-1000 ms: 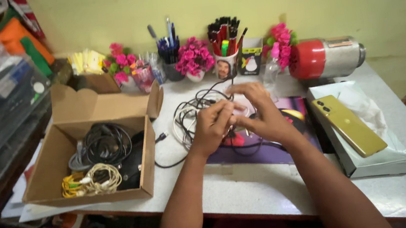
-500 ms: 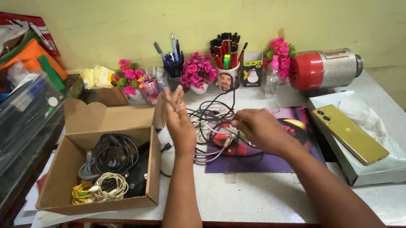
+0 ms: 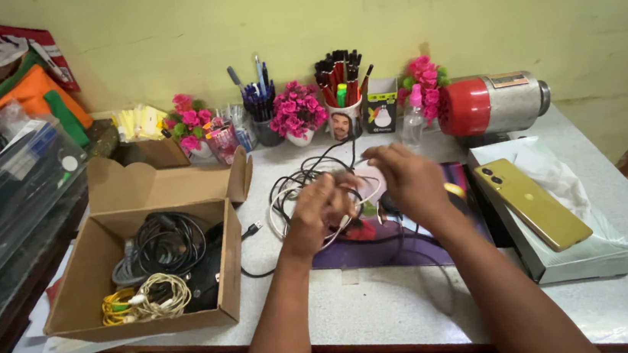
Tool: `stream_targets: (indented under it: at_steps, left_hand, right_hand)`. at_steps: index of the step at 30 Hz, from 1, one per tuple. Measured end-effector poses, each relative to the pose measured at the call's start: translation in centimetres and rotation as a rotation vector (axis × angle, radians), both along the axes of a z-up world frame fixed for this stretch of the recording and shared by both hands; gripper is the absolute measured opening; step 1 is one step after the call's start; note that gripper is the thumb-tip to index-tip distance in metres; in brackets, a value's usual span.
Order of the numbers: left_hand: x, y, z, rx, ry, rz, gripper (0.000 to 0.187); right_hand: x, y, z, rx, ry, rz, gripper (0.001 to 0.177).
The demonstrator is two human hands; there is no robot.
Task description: The person untangles various cables from a cardboard box, coils them by hand, and places them back into the box. The person then closes the box.
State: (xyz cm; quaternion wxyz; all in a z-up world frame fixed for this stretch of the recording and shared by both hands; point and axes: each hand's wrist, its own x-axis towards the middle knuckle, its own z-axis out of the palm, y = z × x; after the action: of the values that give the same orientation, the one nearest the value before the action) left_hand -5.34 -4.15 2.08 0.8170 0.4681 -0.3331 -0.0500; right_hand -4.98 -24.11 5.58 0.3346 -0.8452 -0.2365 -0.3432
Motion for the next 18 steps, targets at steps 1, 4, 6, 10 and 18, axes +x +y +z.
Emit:
stream_targets:
  at_steps: [1,4,6,10,18]
  left_hand:
    - [0.2,0.2,0.4,-0.133,0.018,0.019,0.046]
    - [1.0,0.7,1.8,-0.383,0.342,0.280,0.045]
    - [1.5,1.0,2.4,-0.341,0.338,0.509,0.045]
    - [1.6,0.4,1.6,0.586,0.008,0.872,0.045]
    - [0.3,0.0,-0.2,0.389,0.011,-0.050,0.049]
  right_hand:
    - [0.3,0.5,-0.4,-0.014,0.055,0.032,0.017]
    - [0.0,1.8,-1.8,-0.276,0.197,0.072,0.017]
    - [-0.3,2.1,-2.1,-0.373,0.291,0.170,0.026]
    - [-0.6,1.4,-1.3,-0.440,0.163,0.183,0.018]
    - [-0.3,-1.5,1.5,-0.287,-0.262,-0.024,0.009]
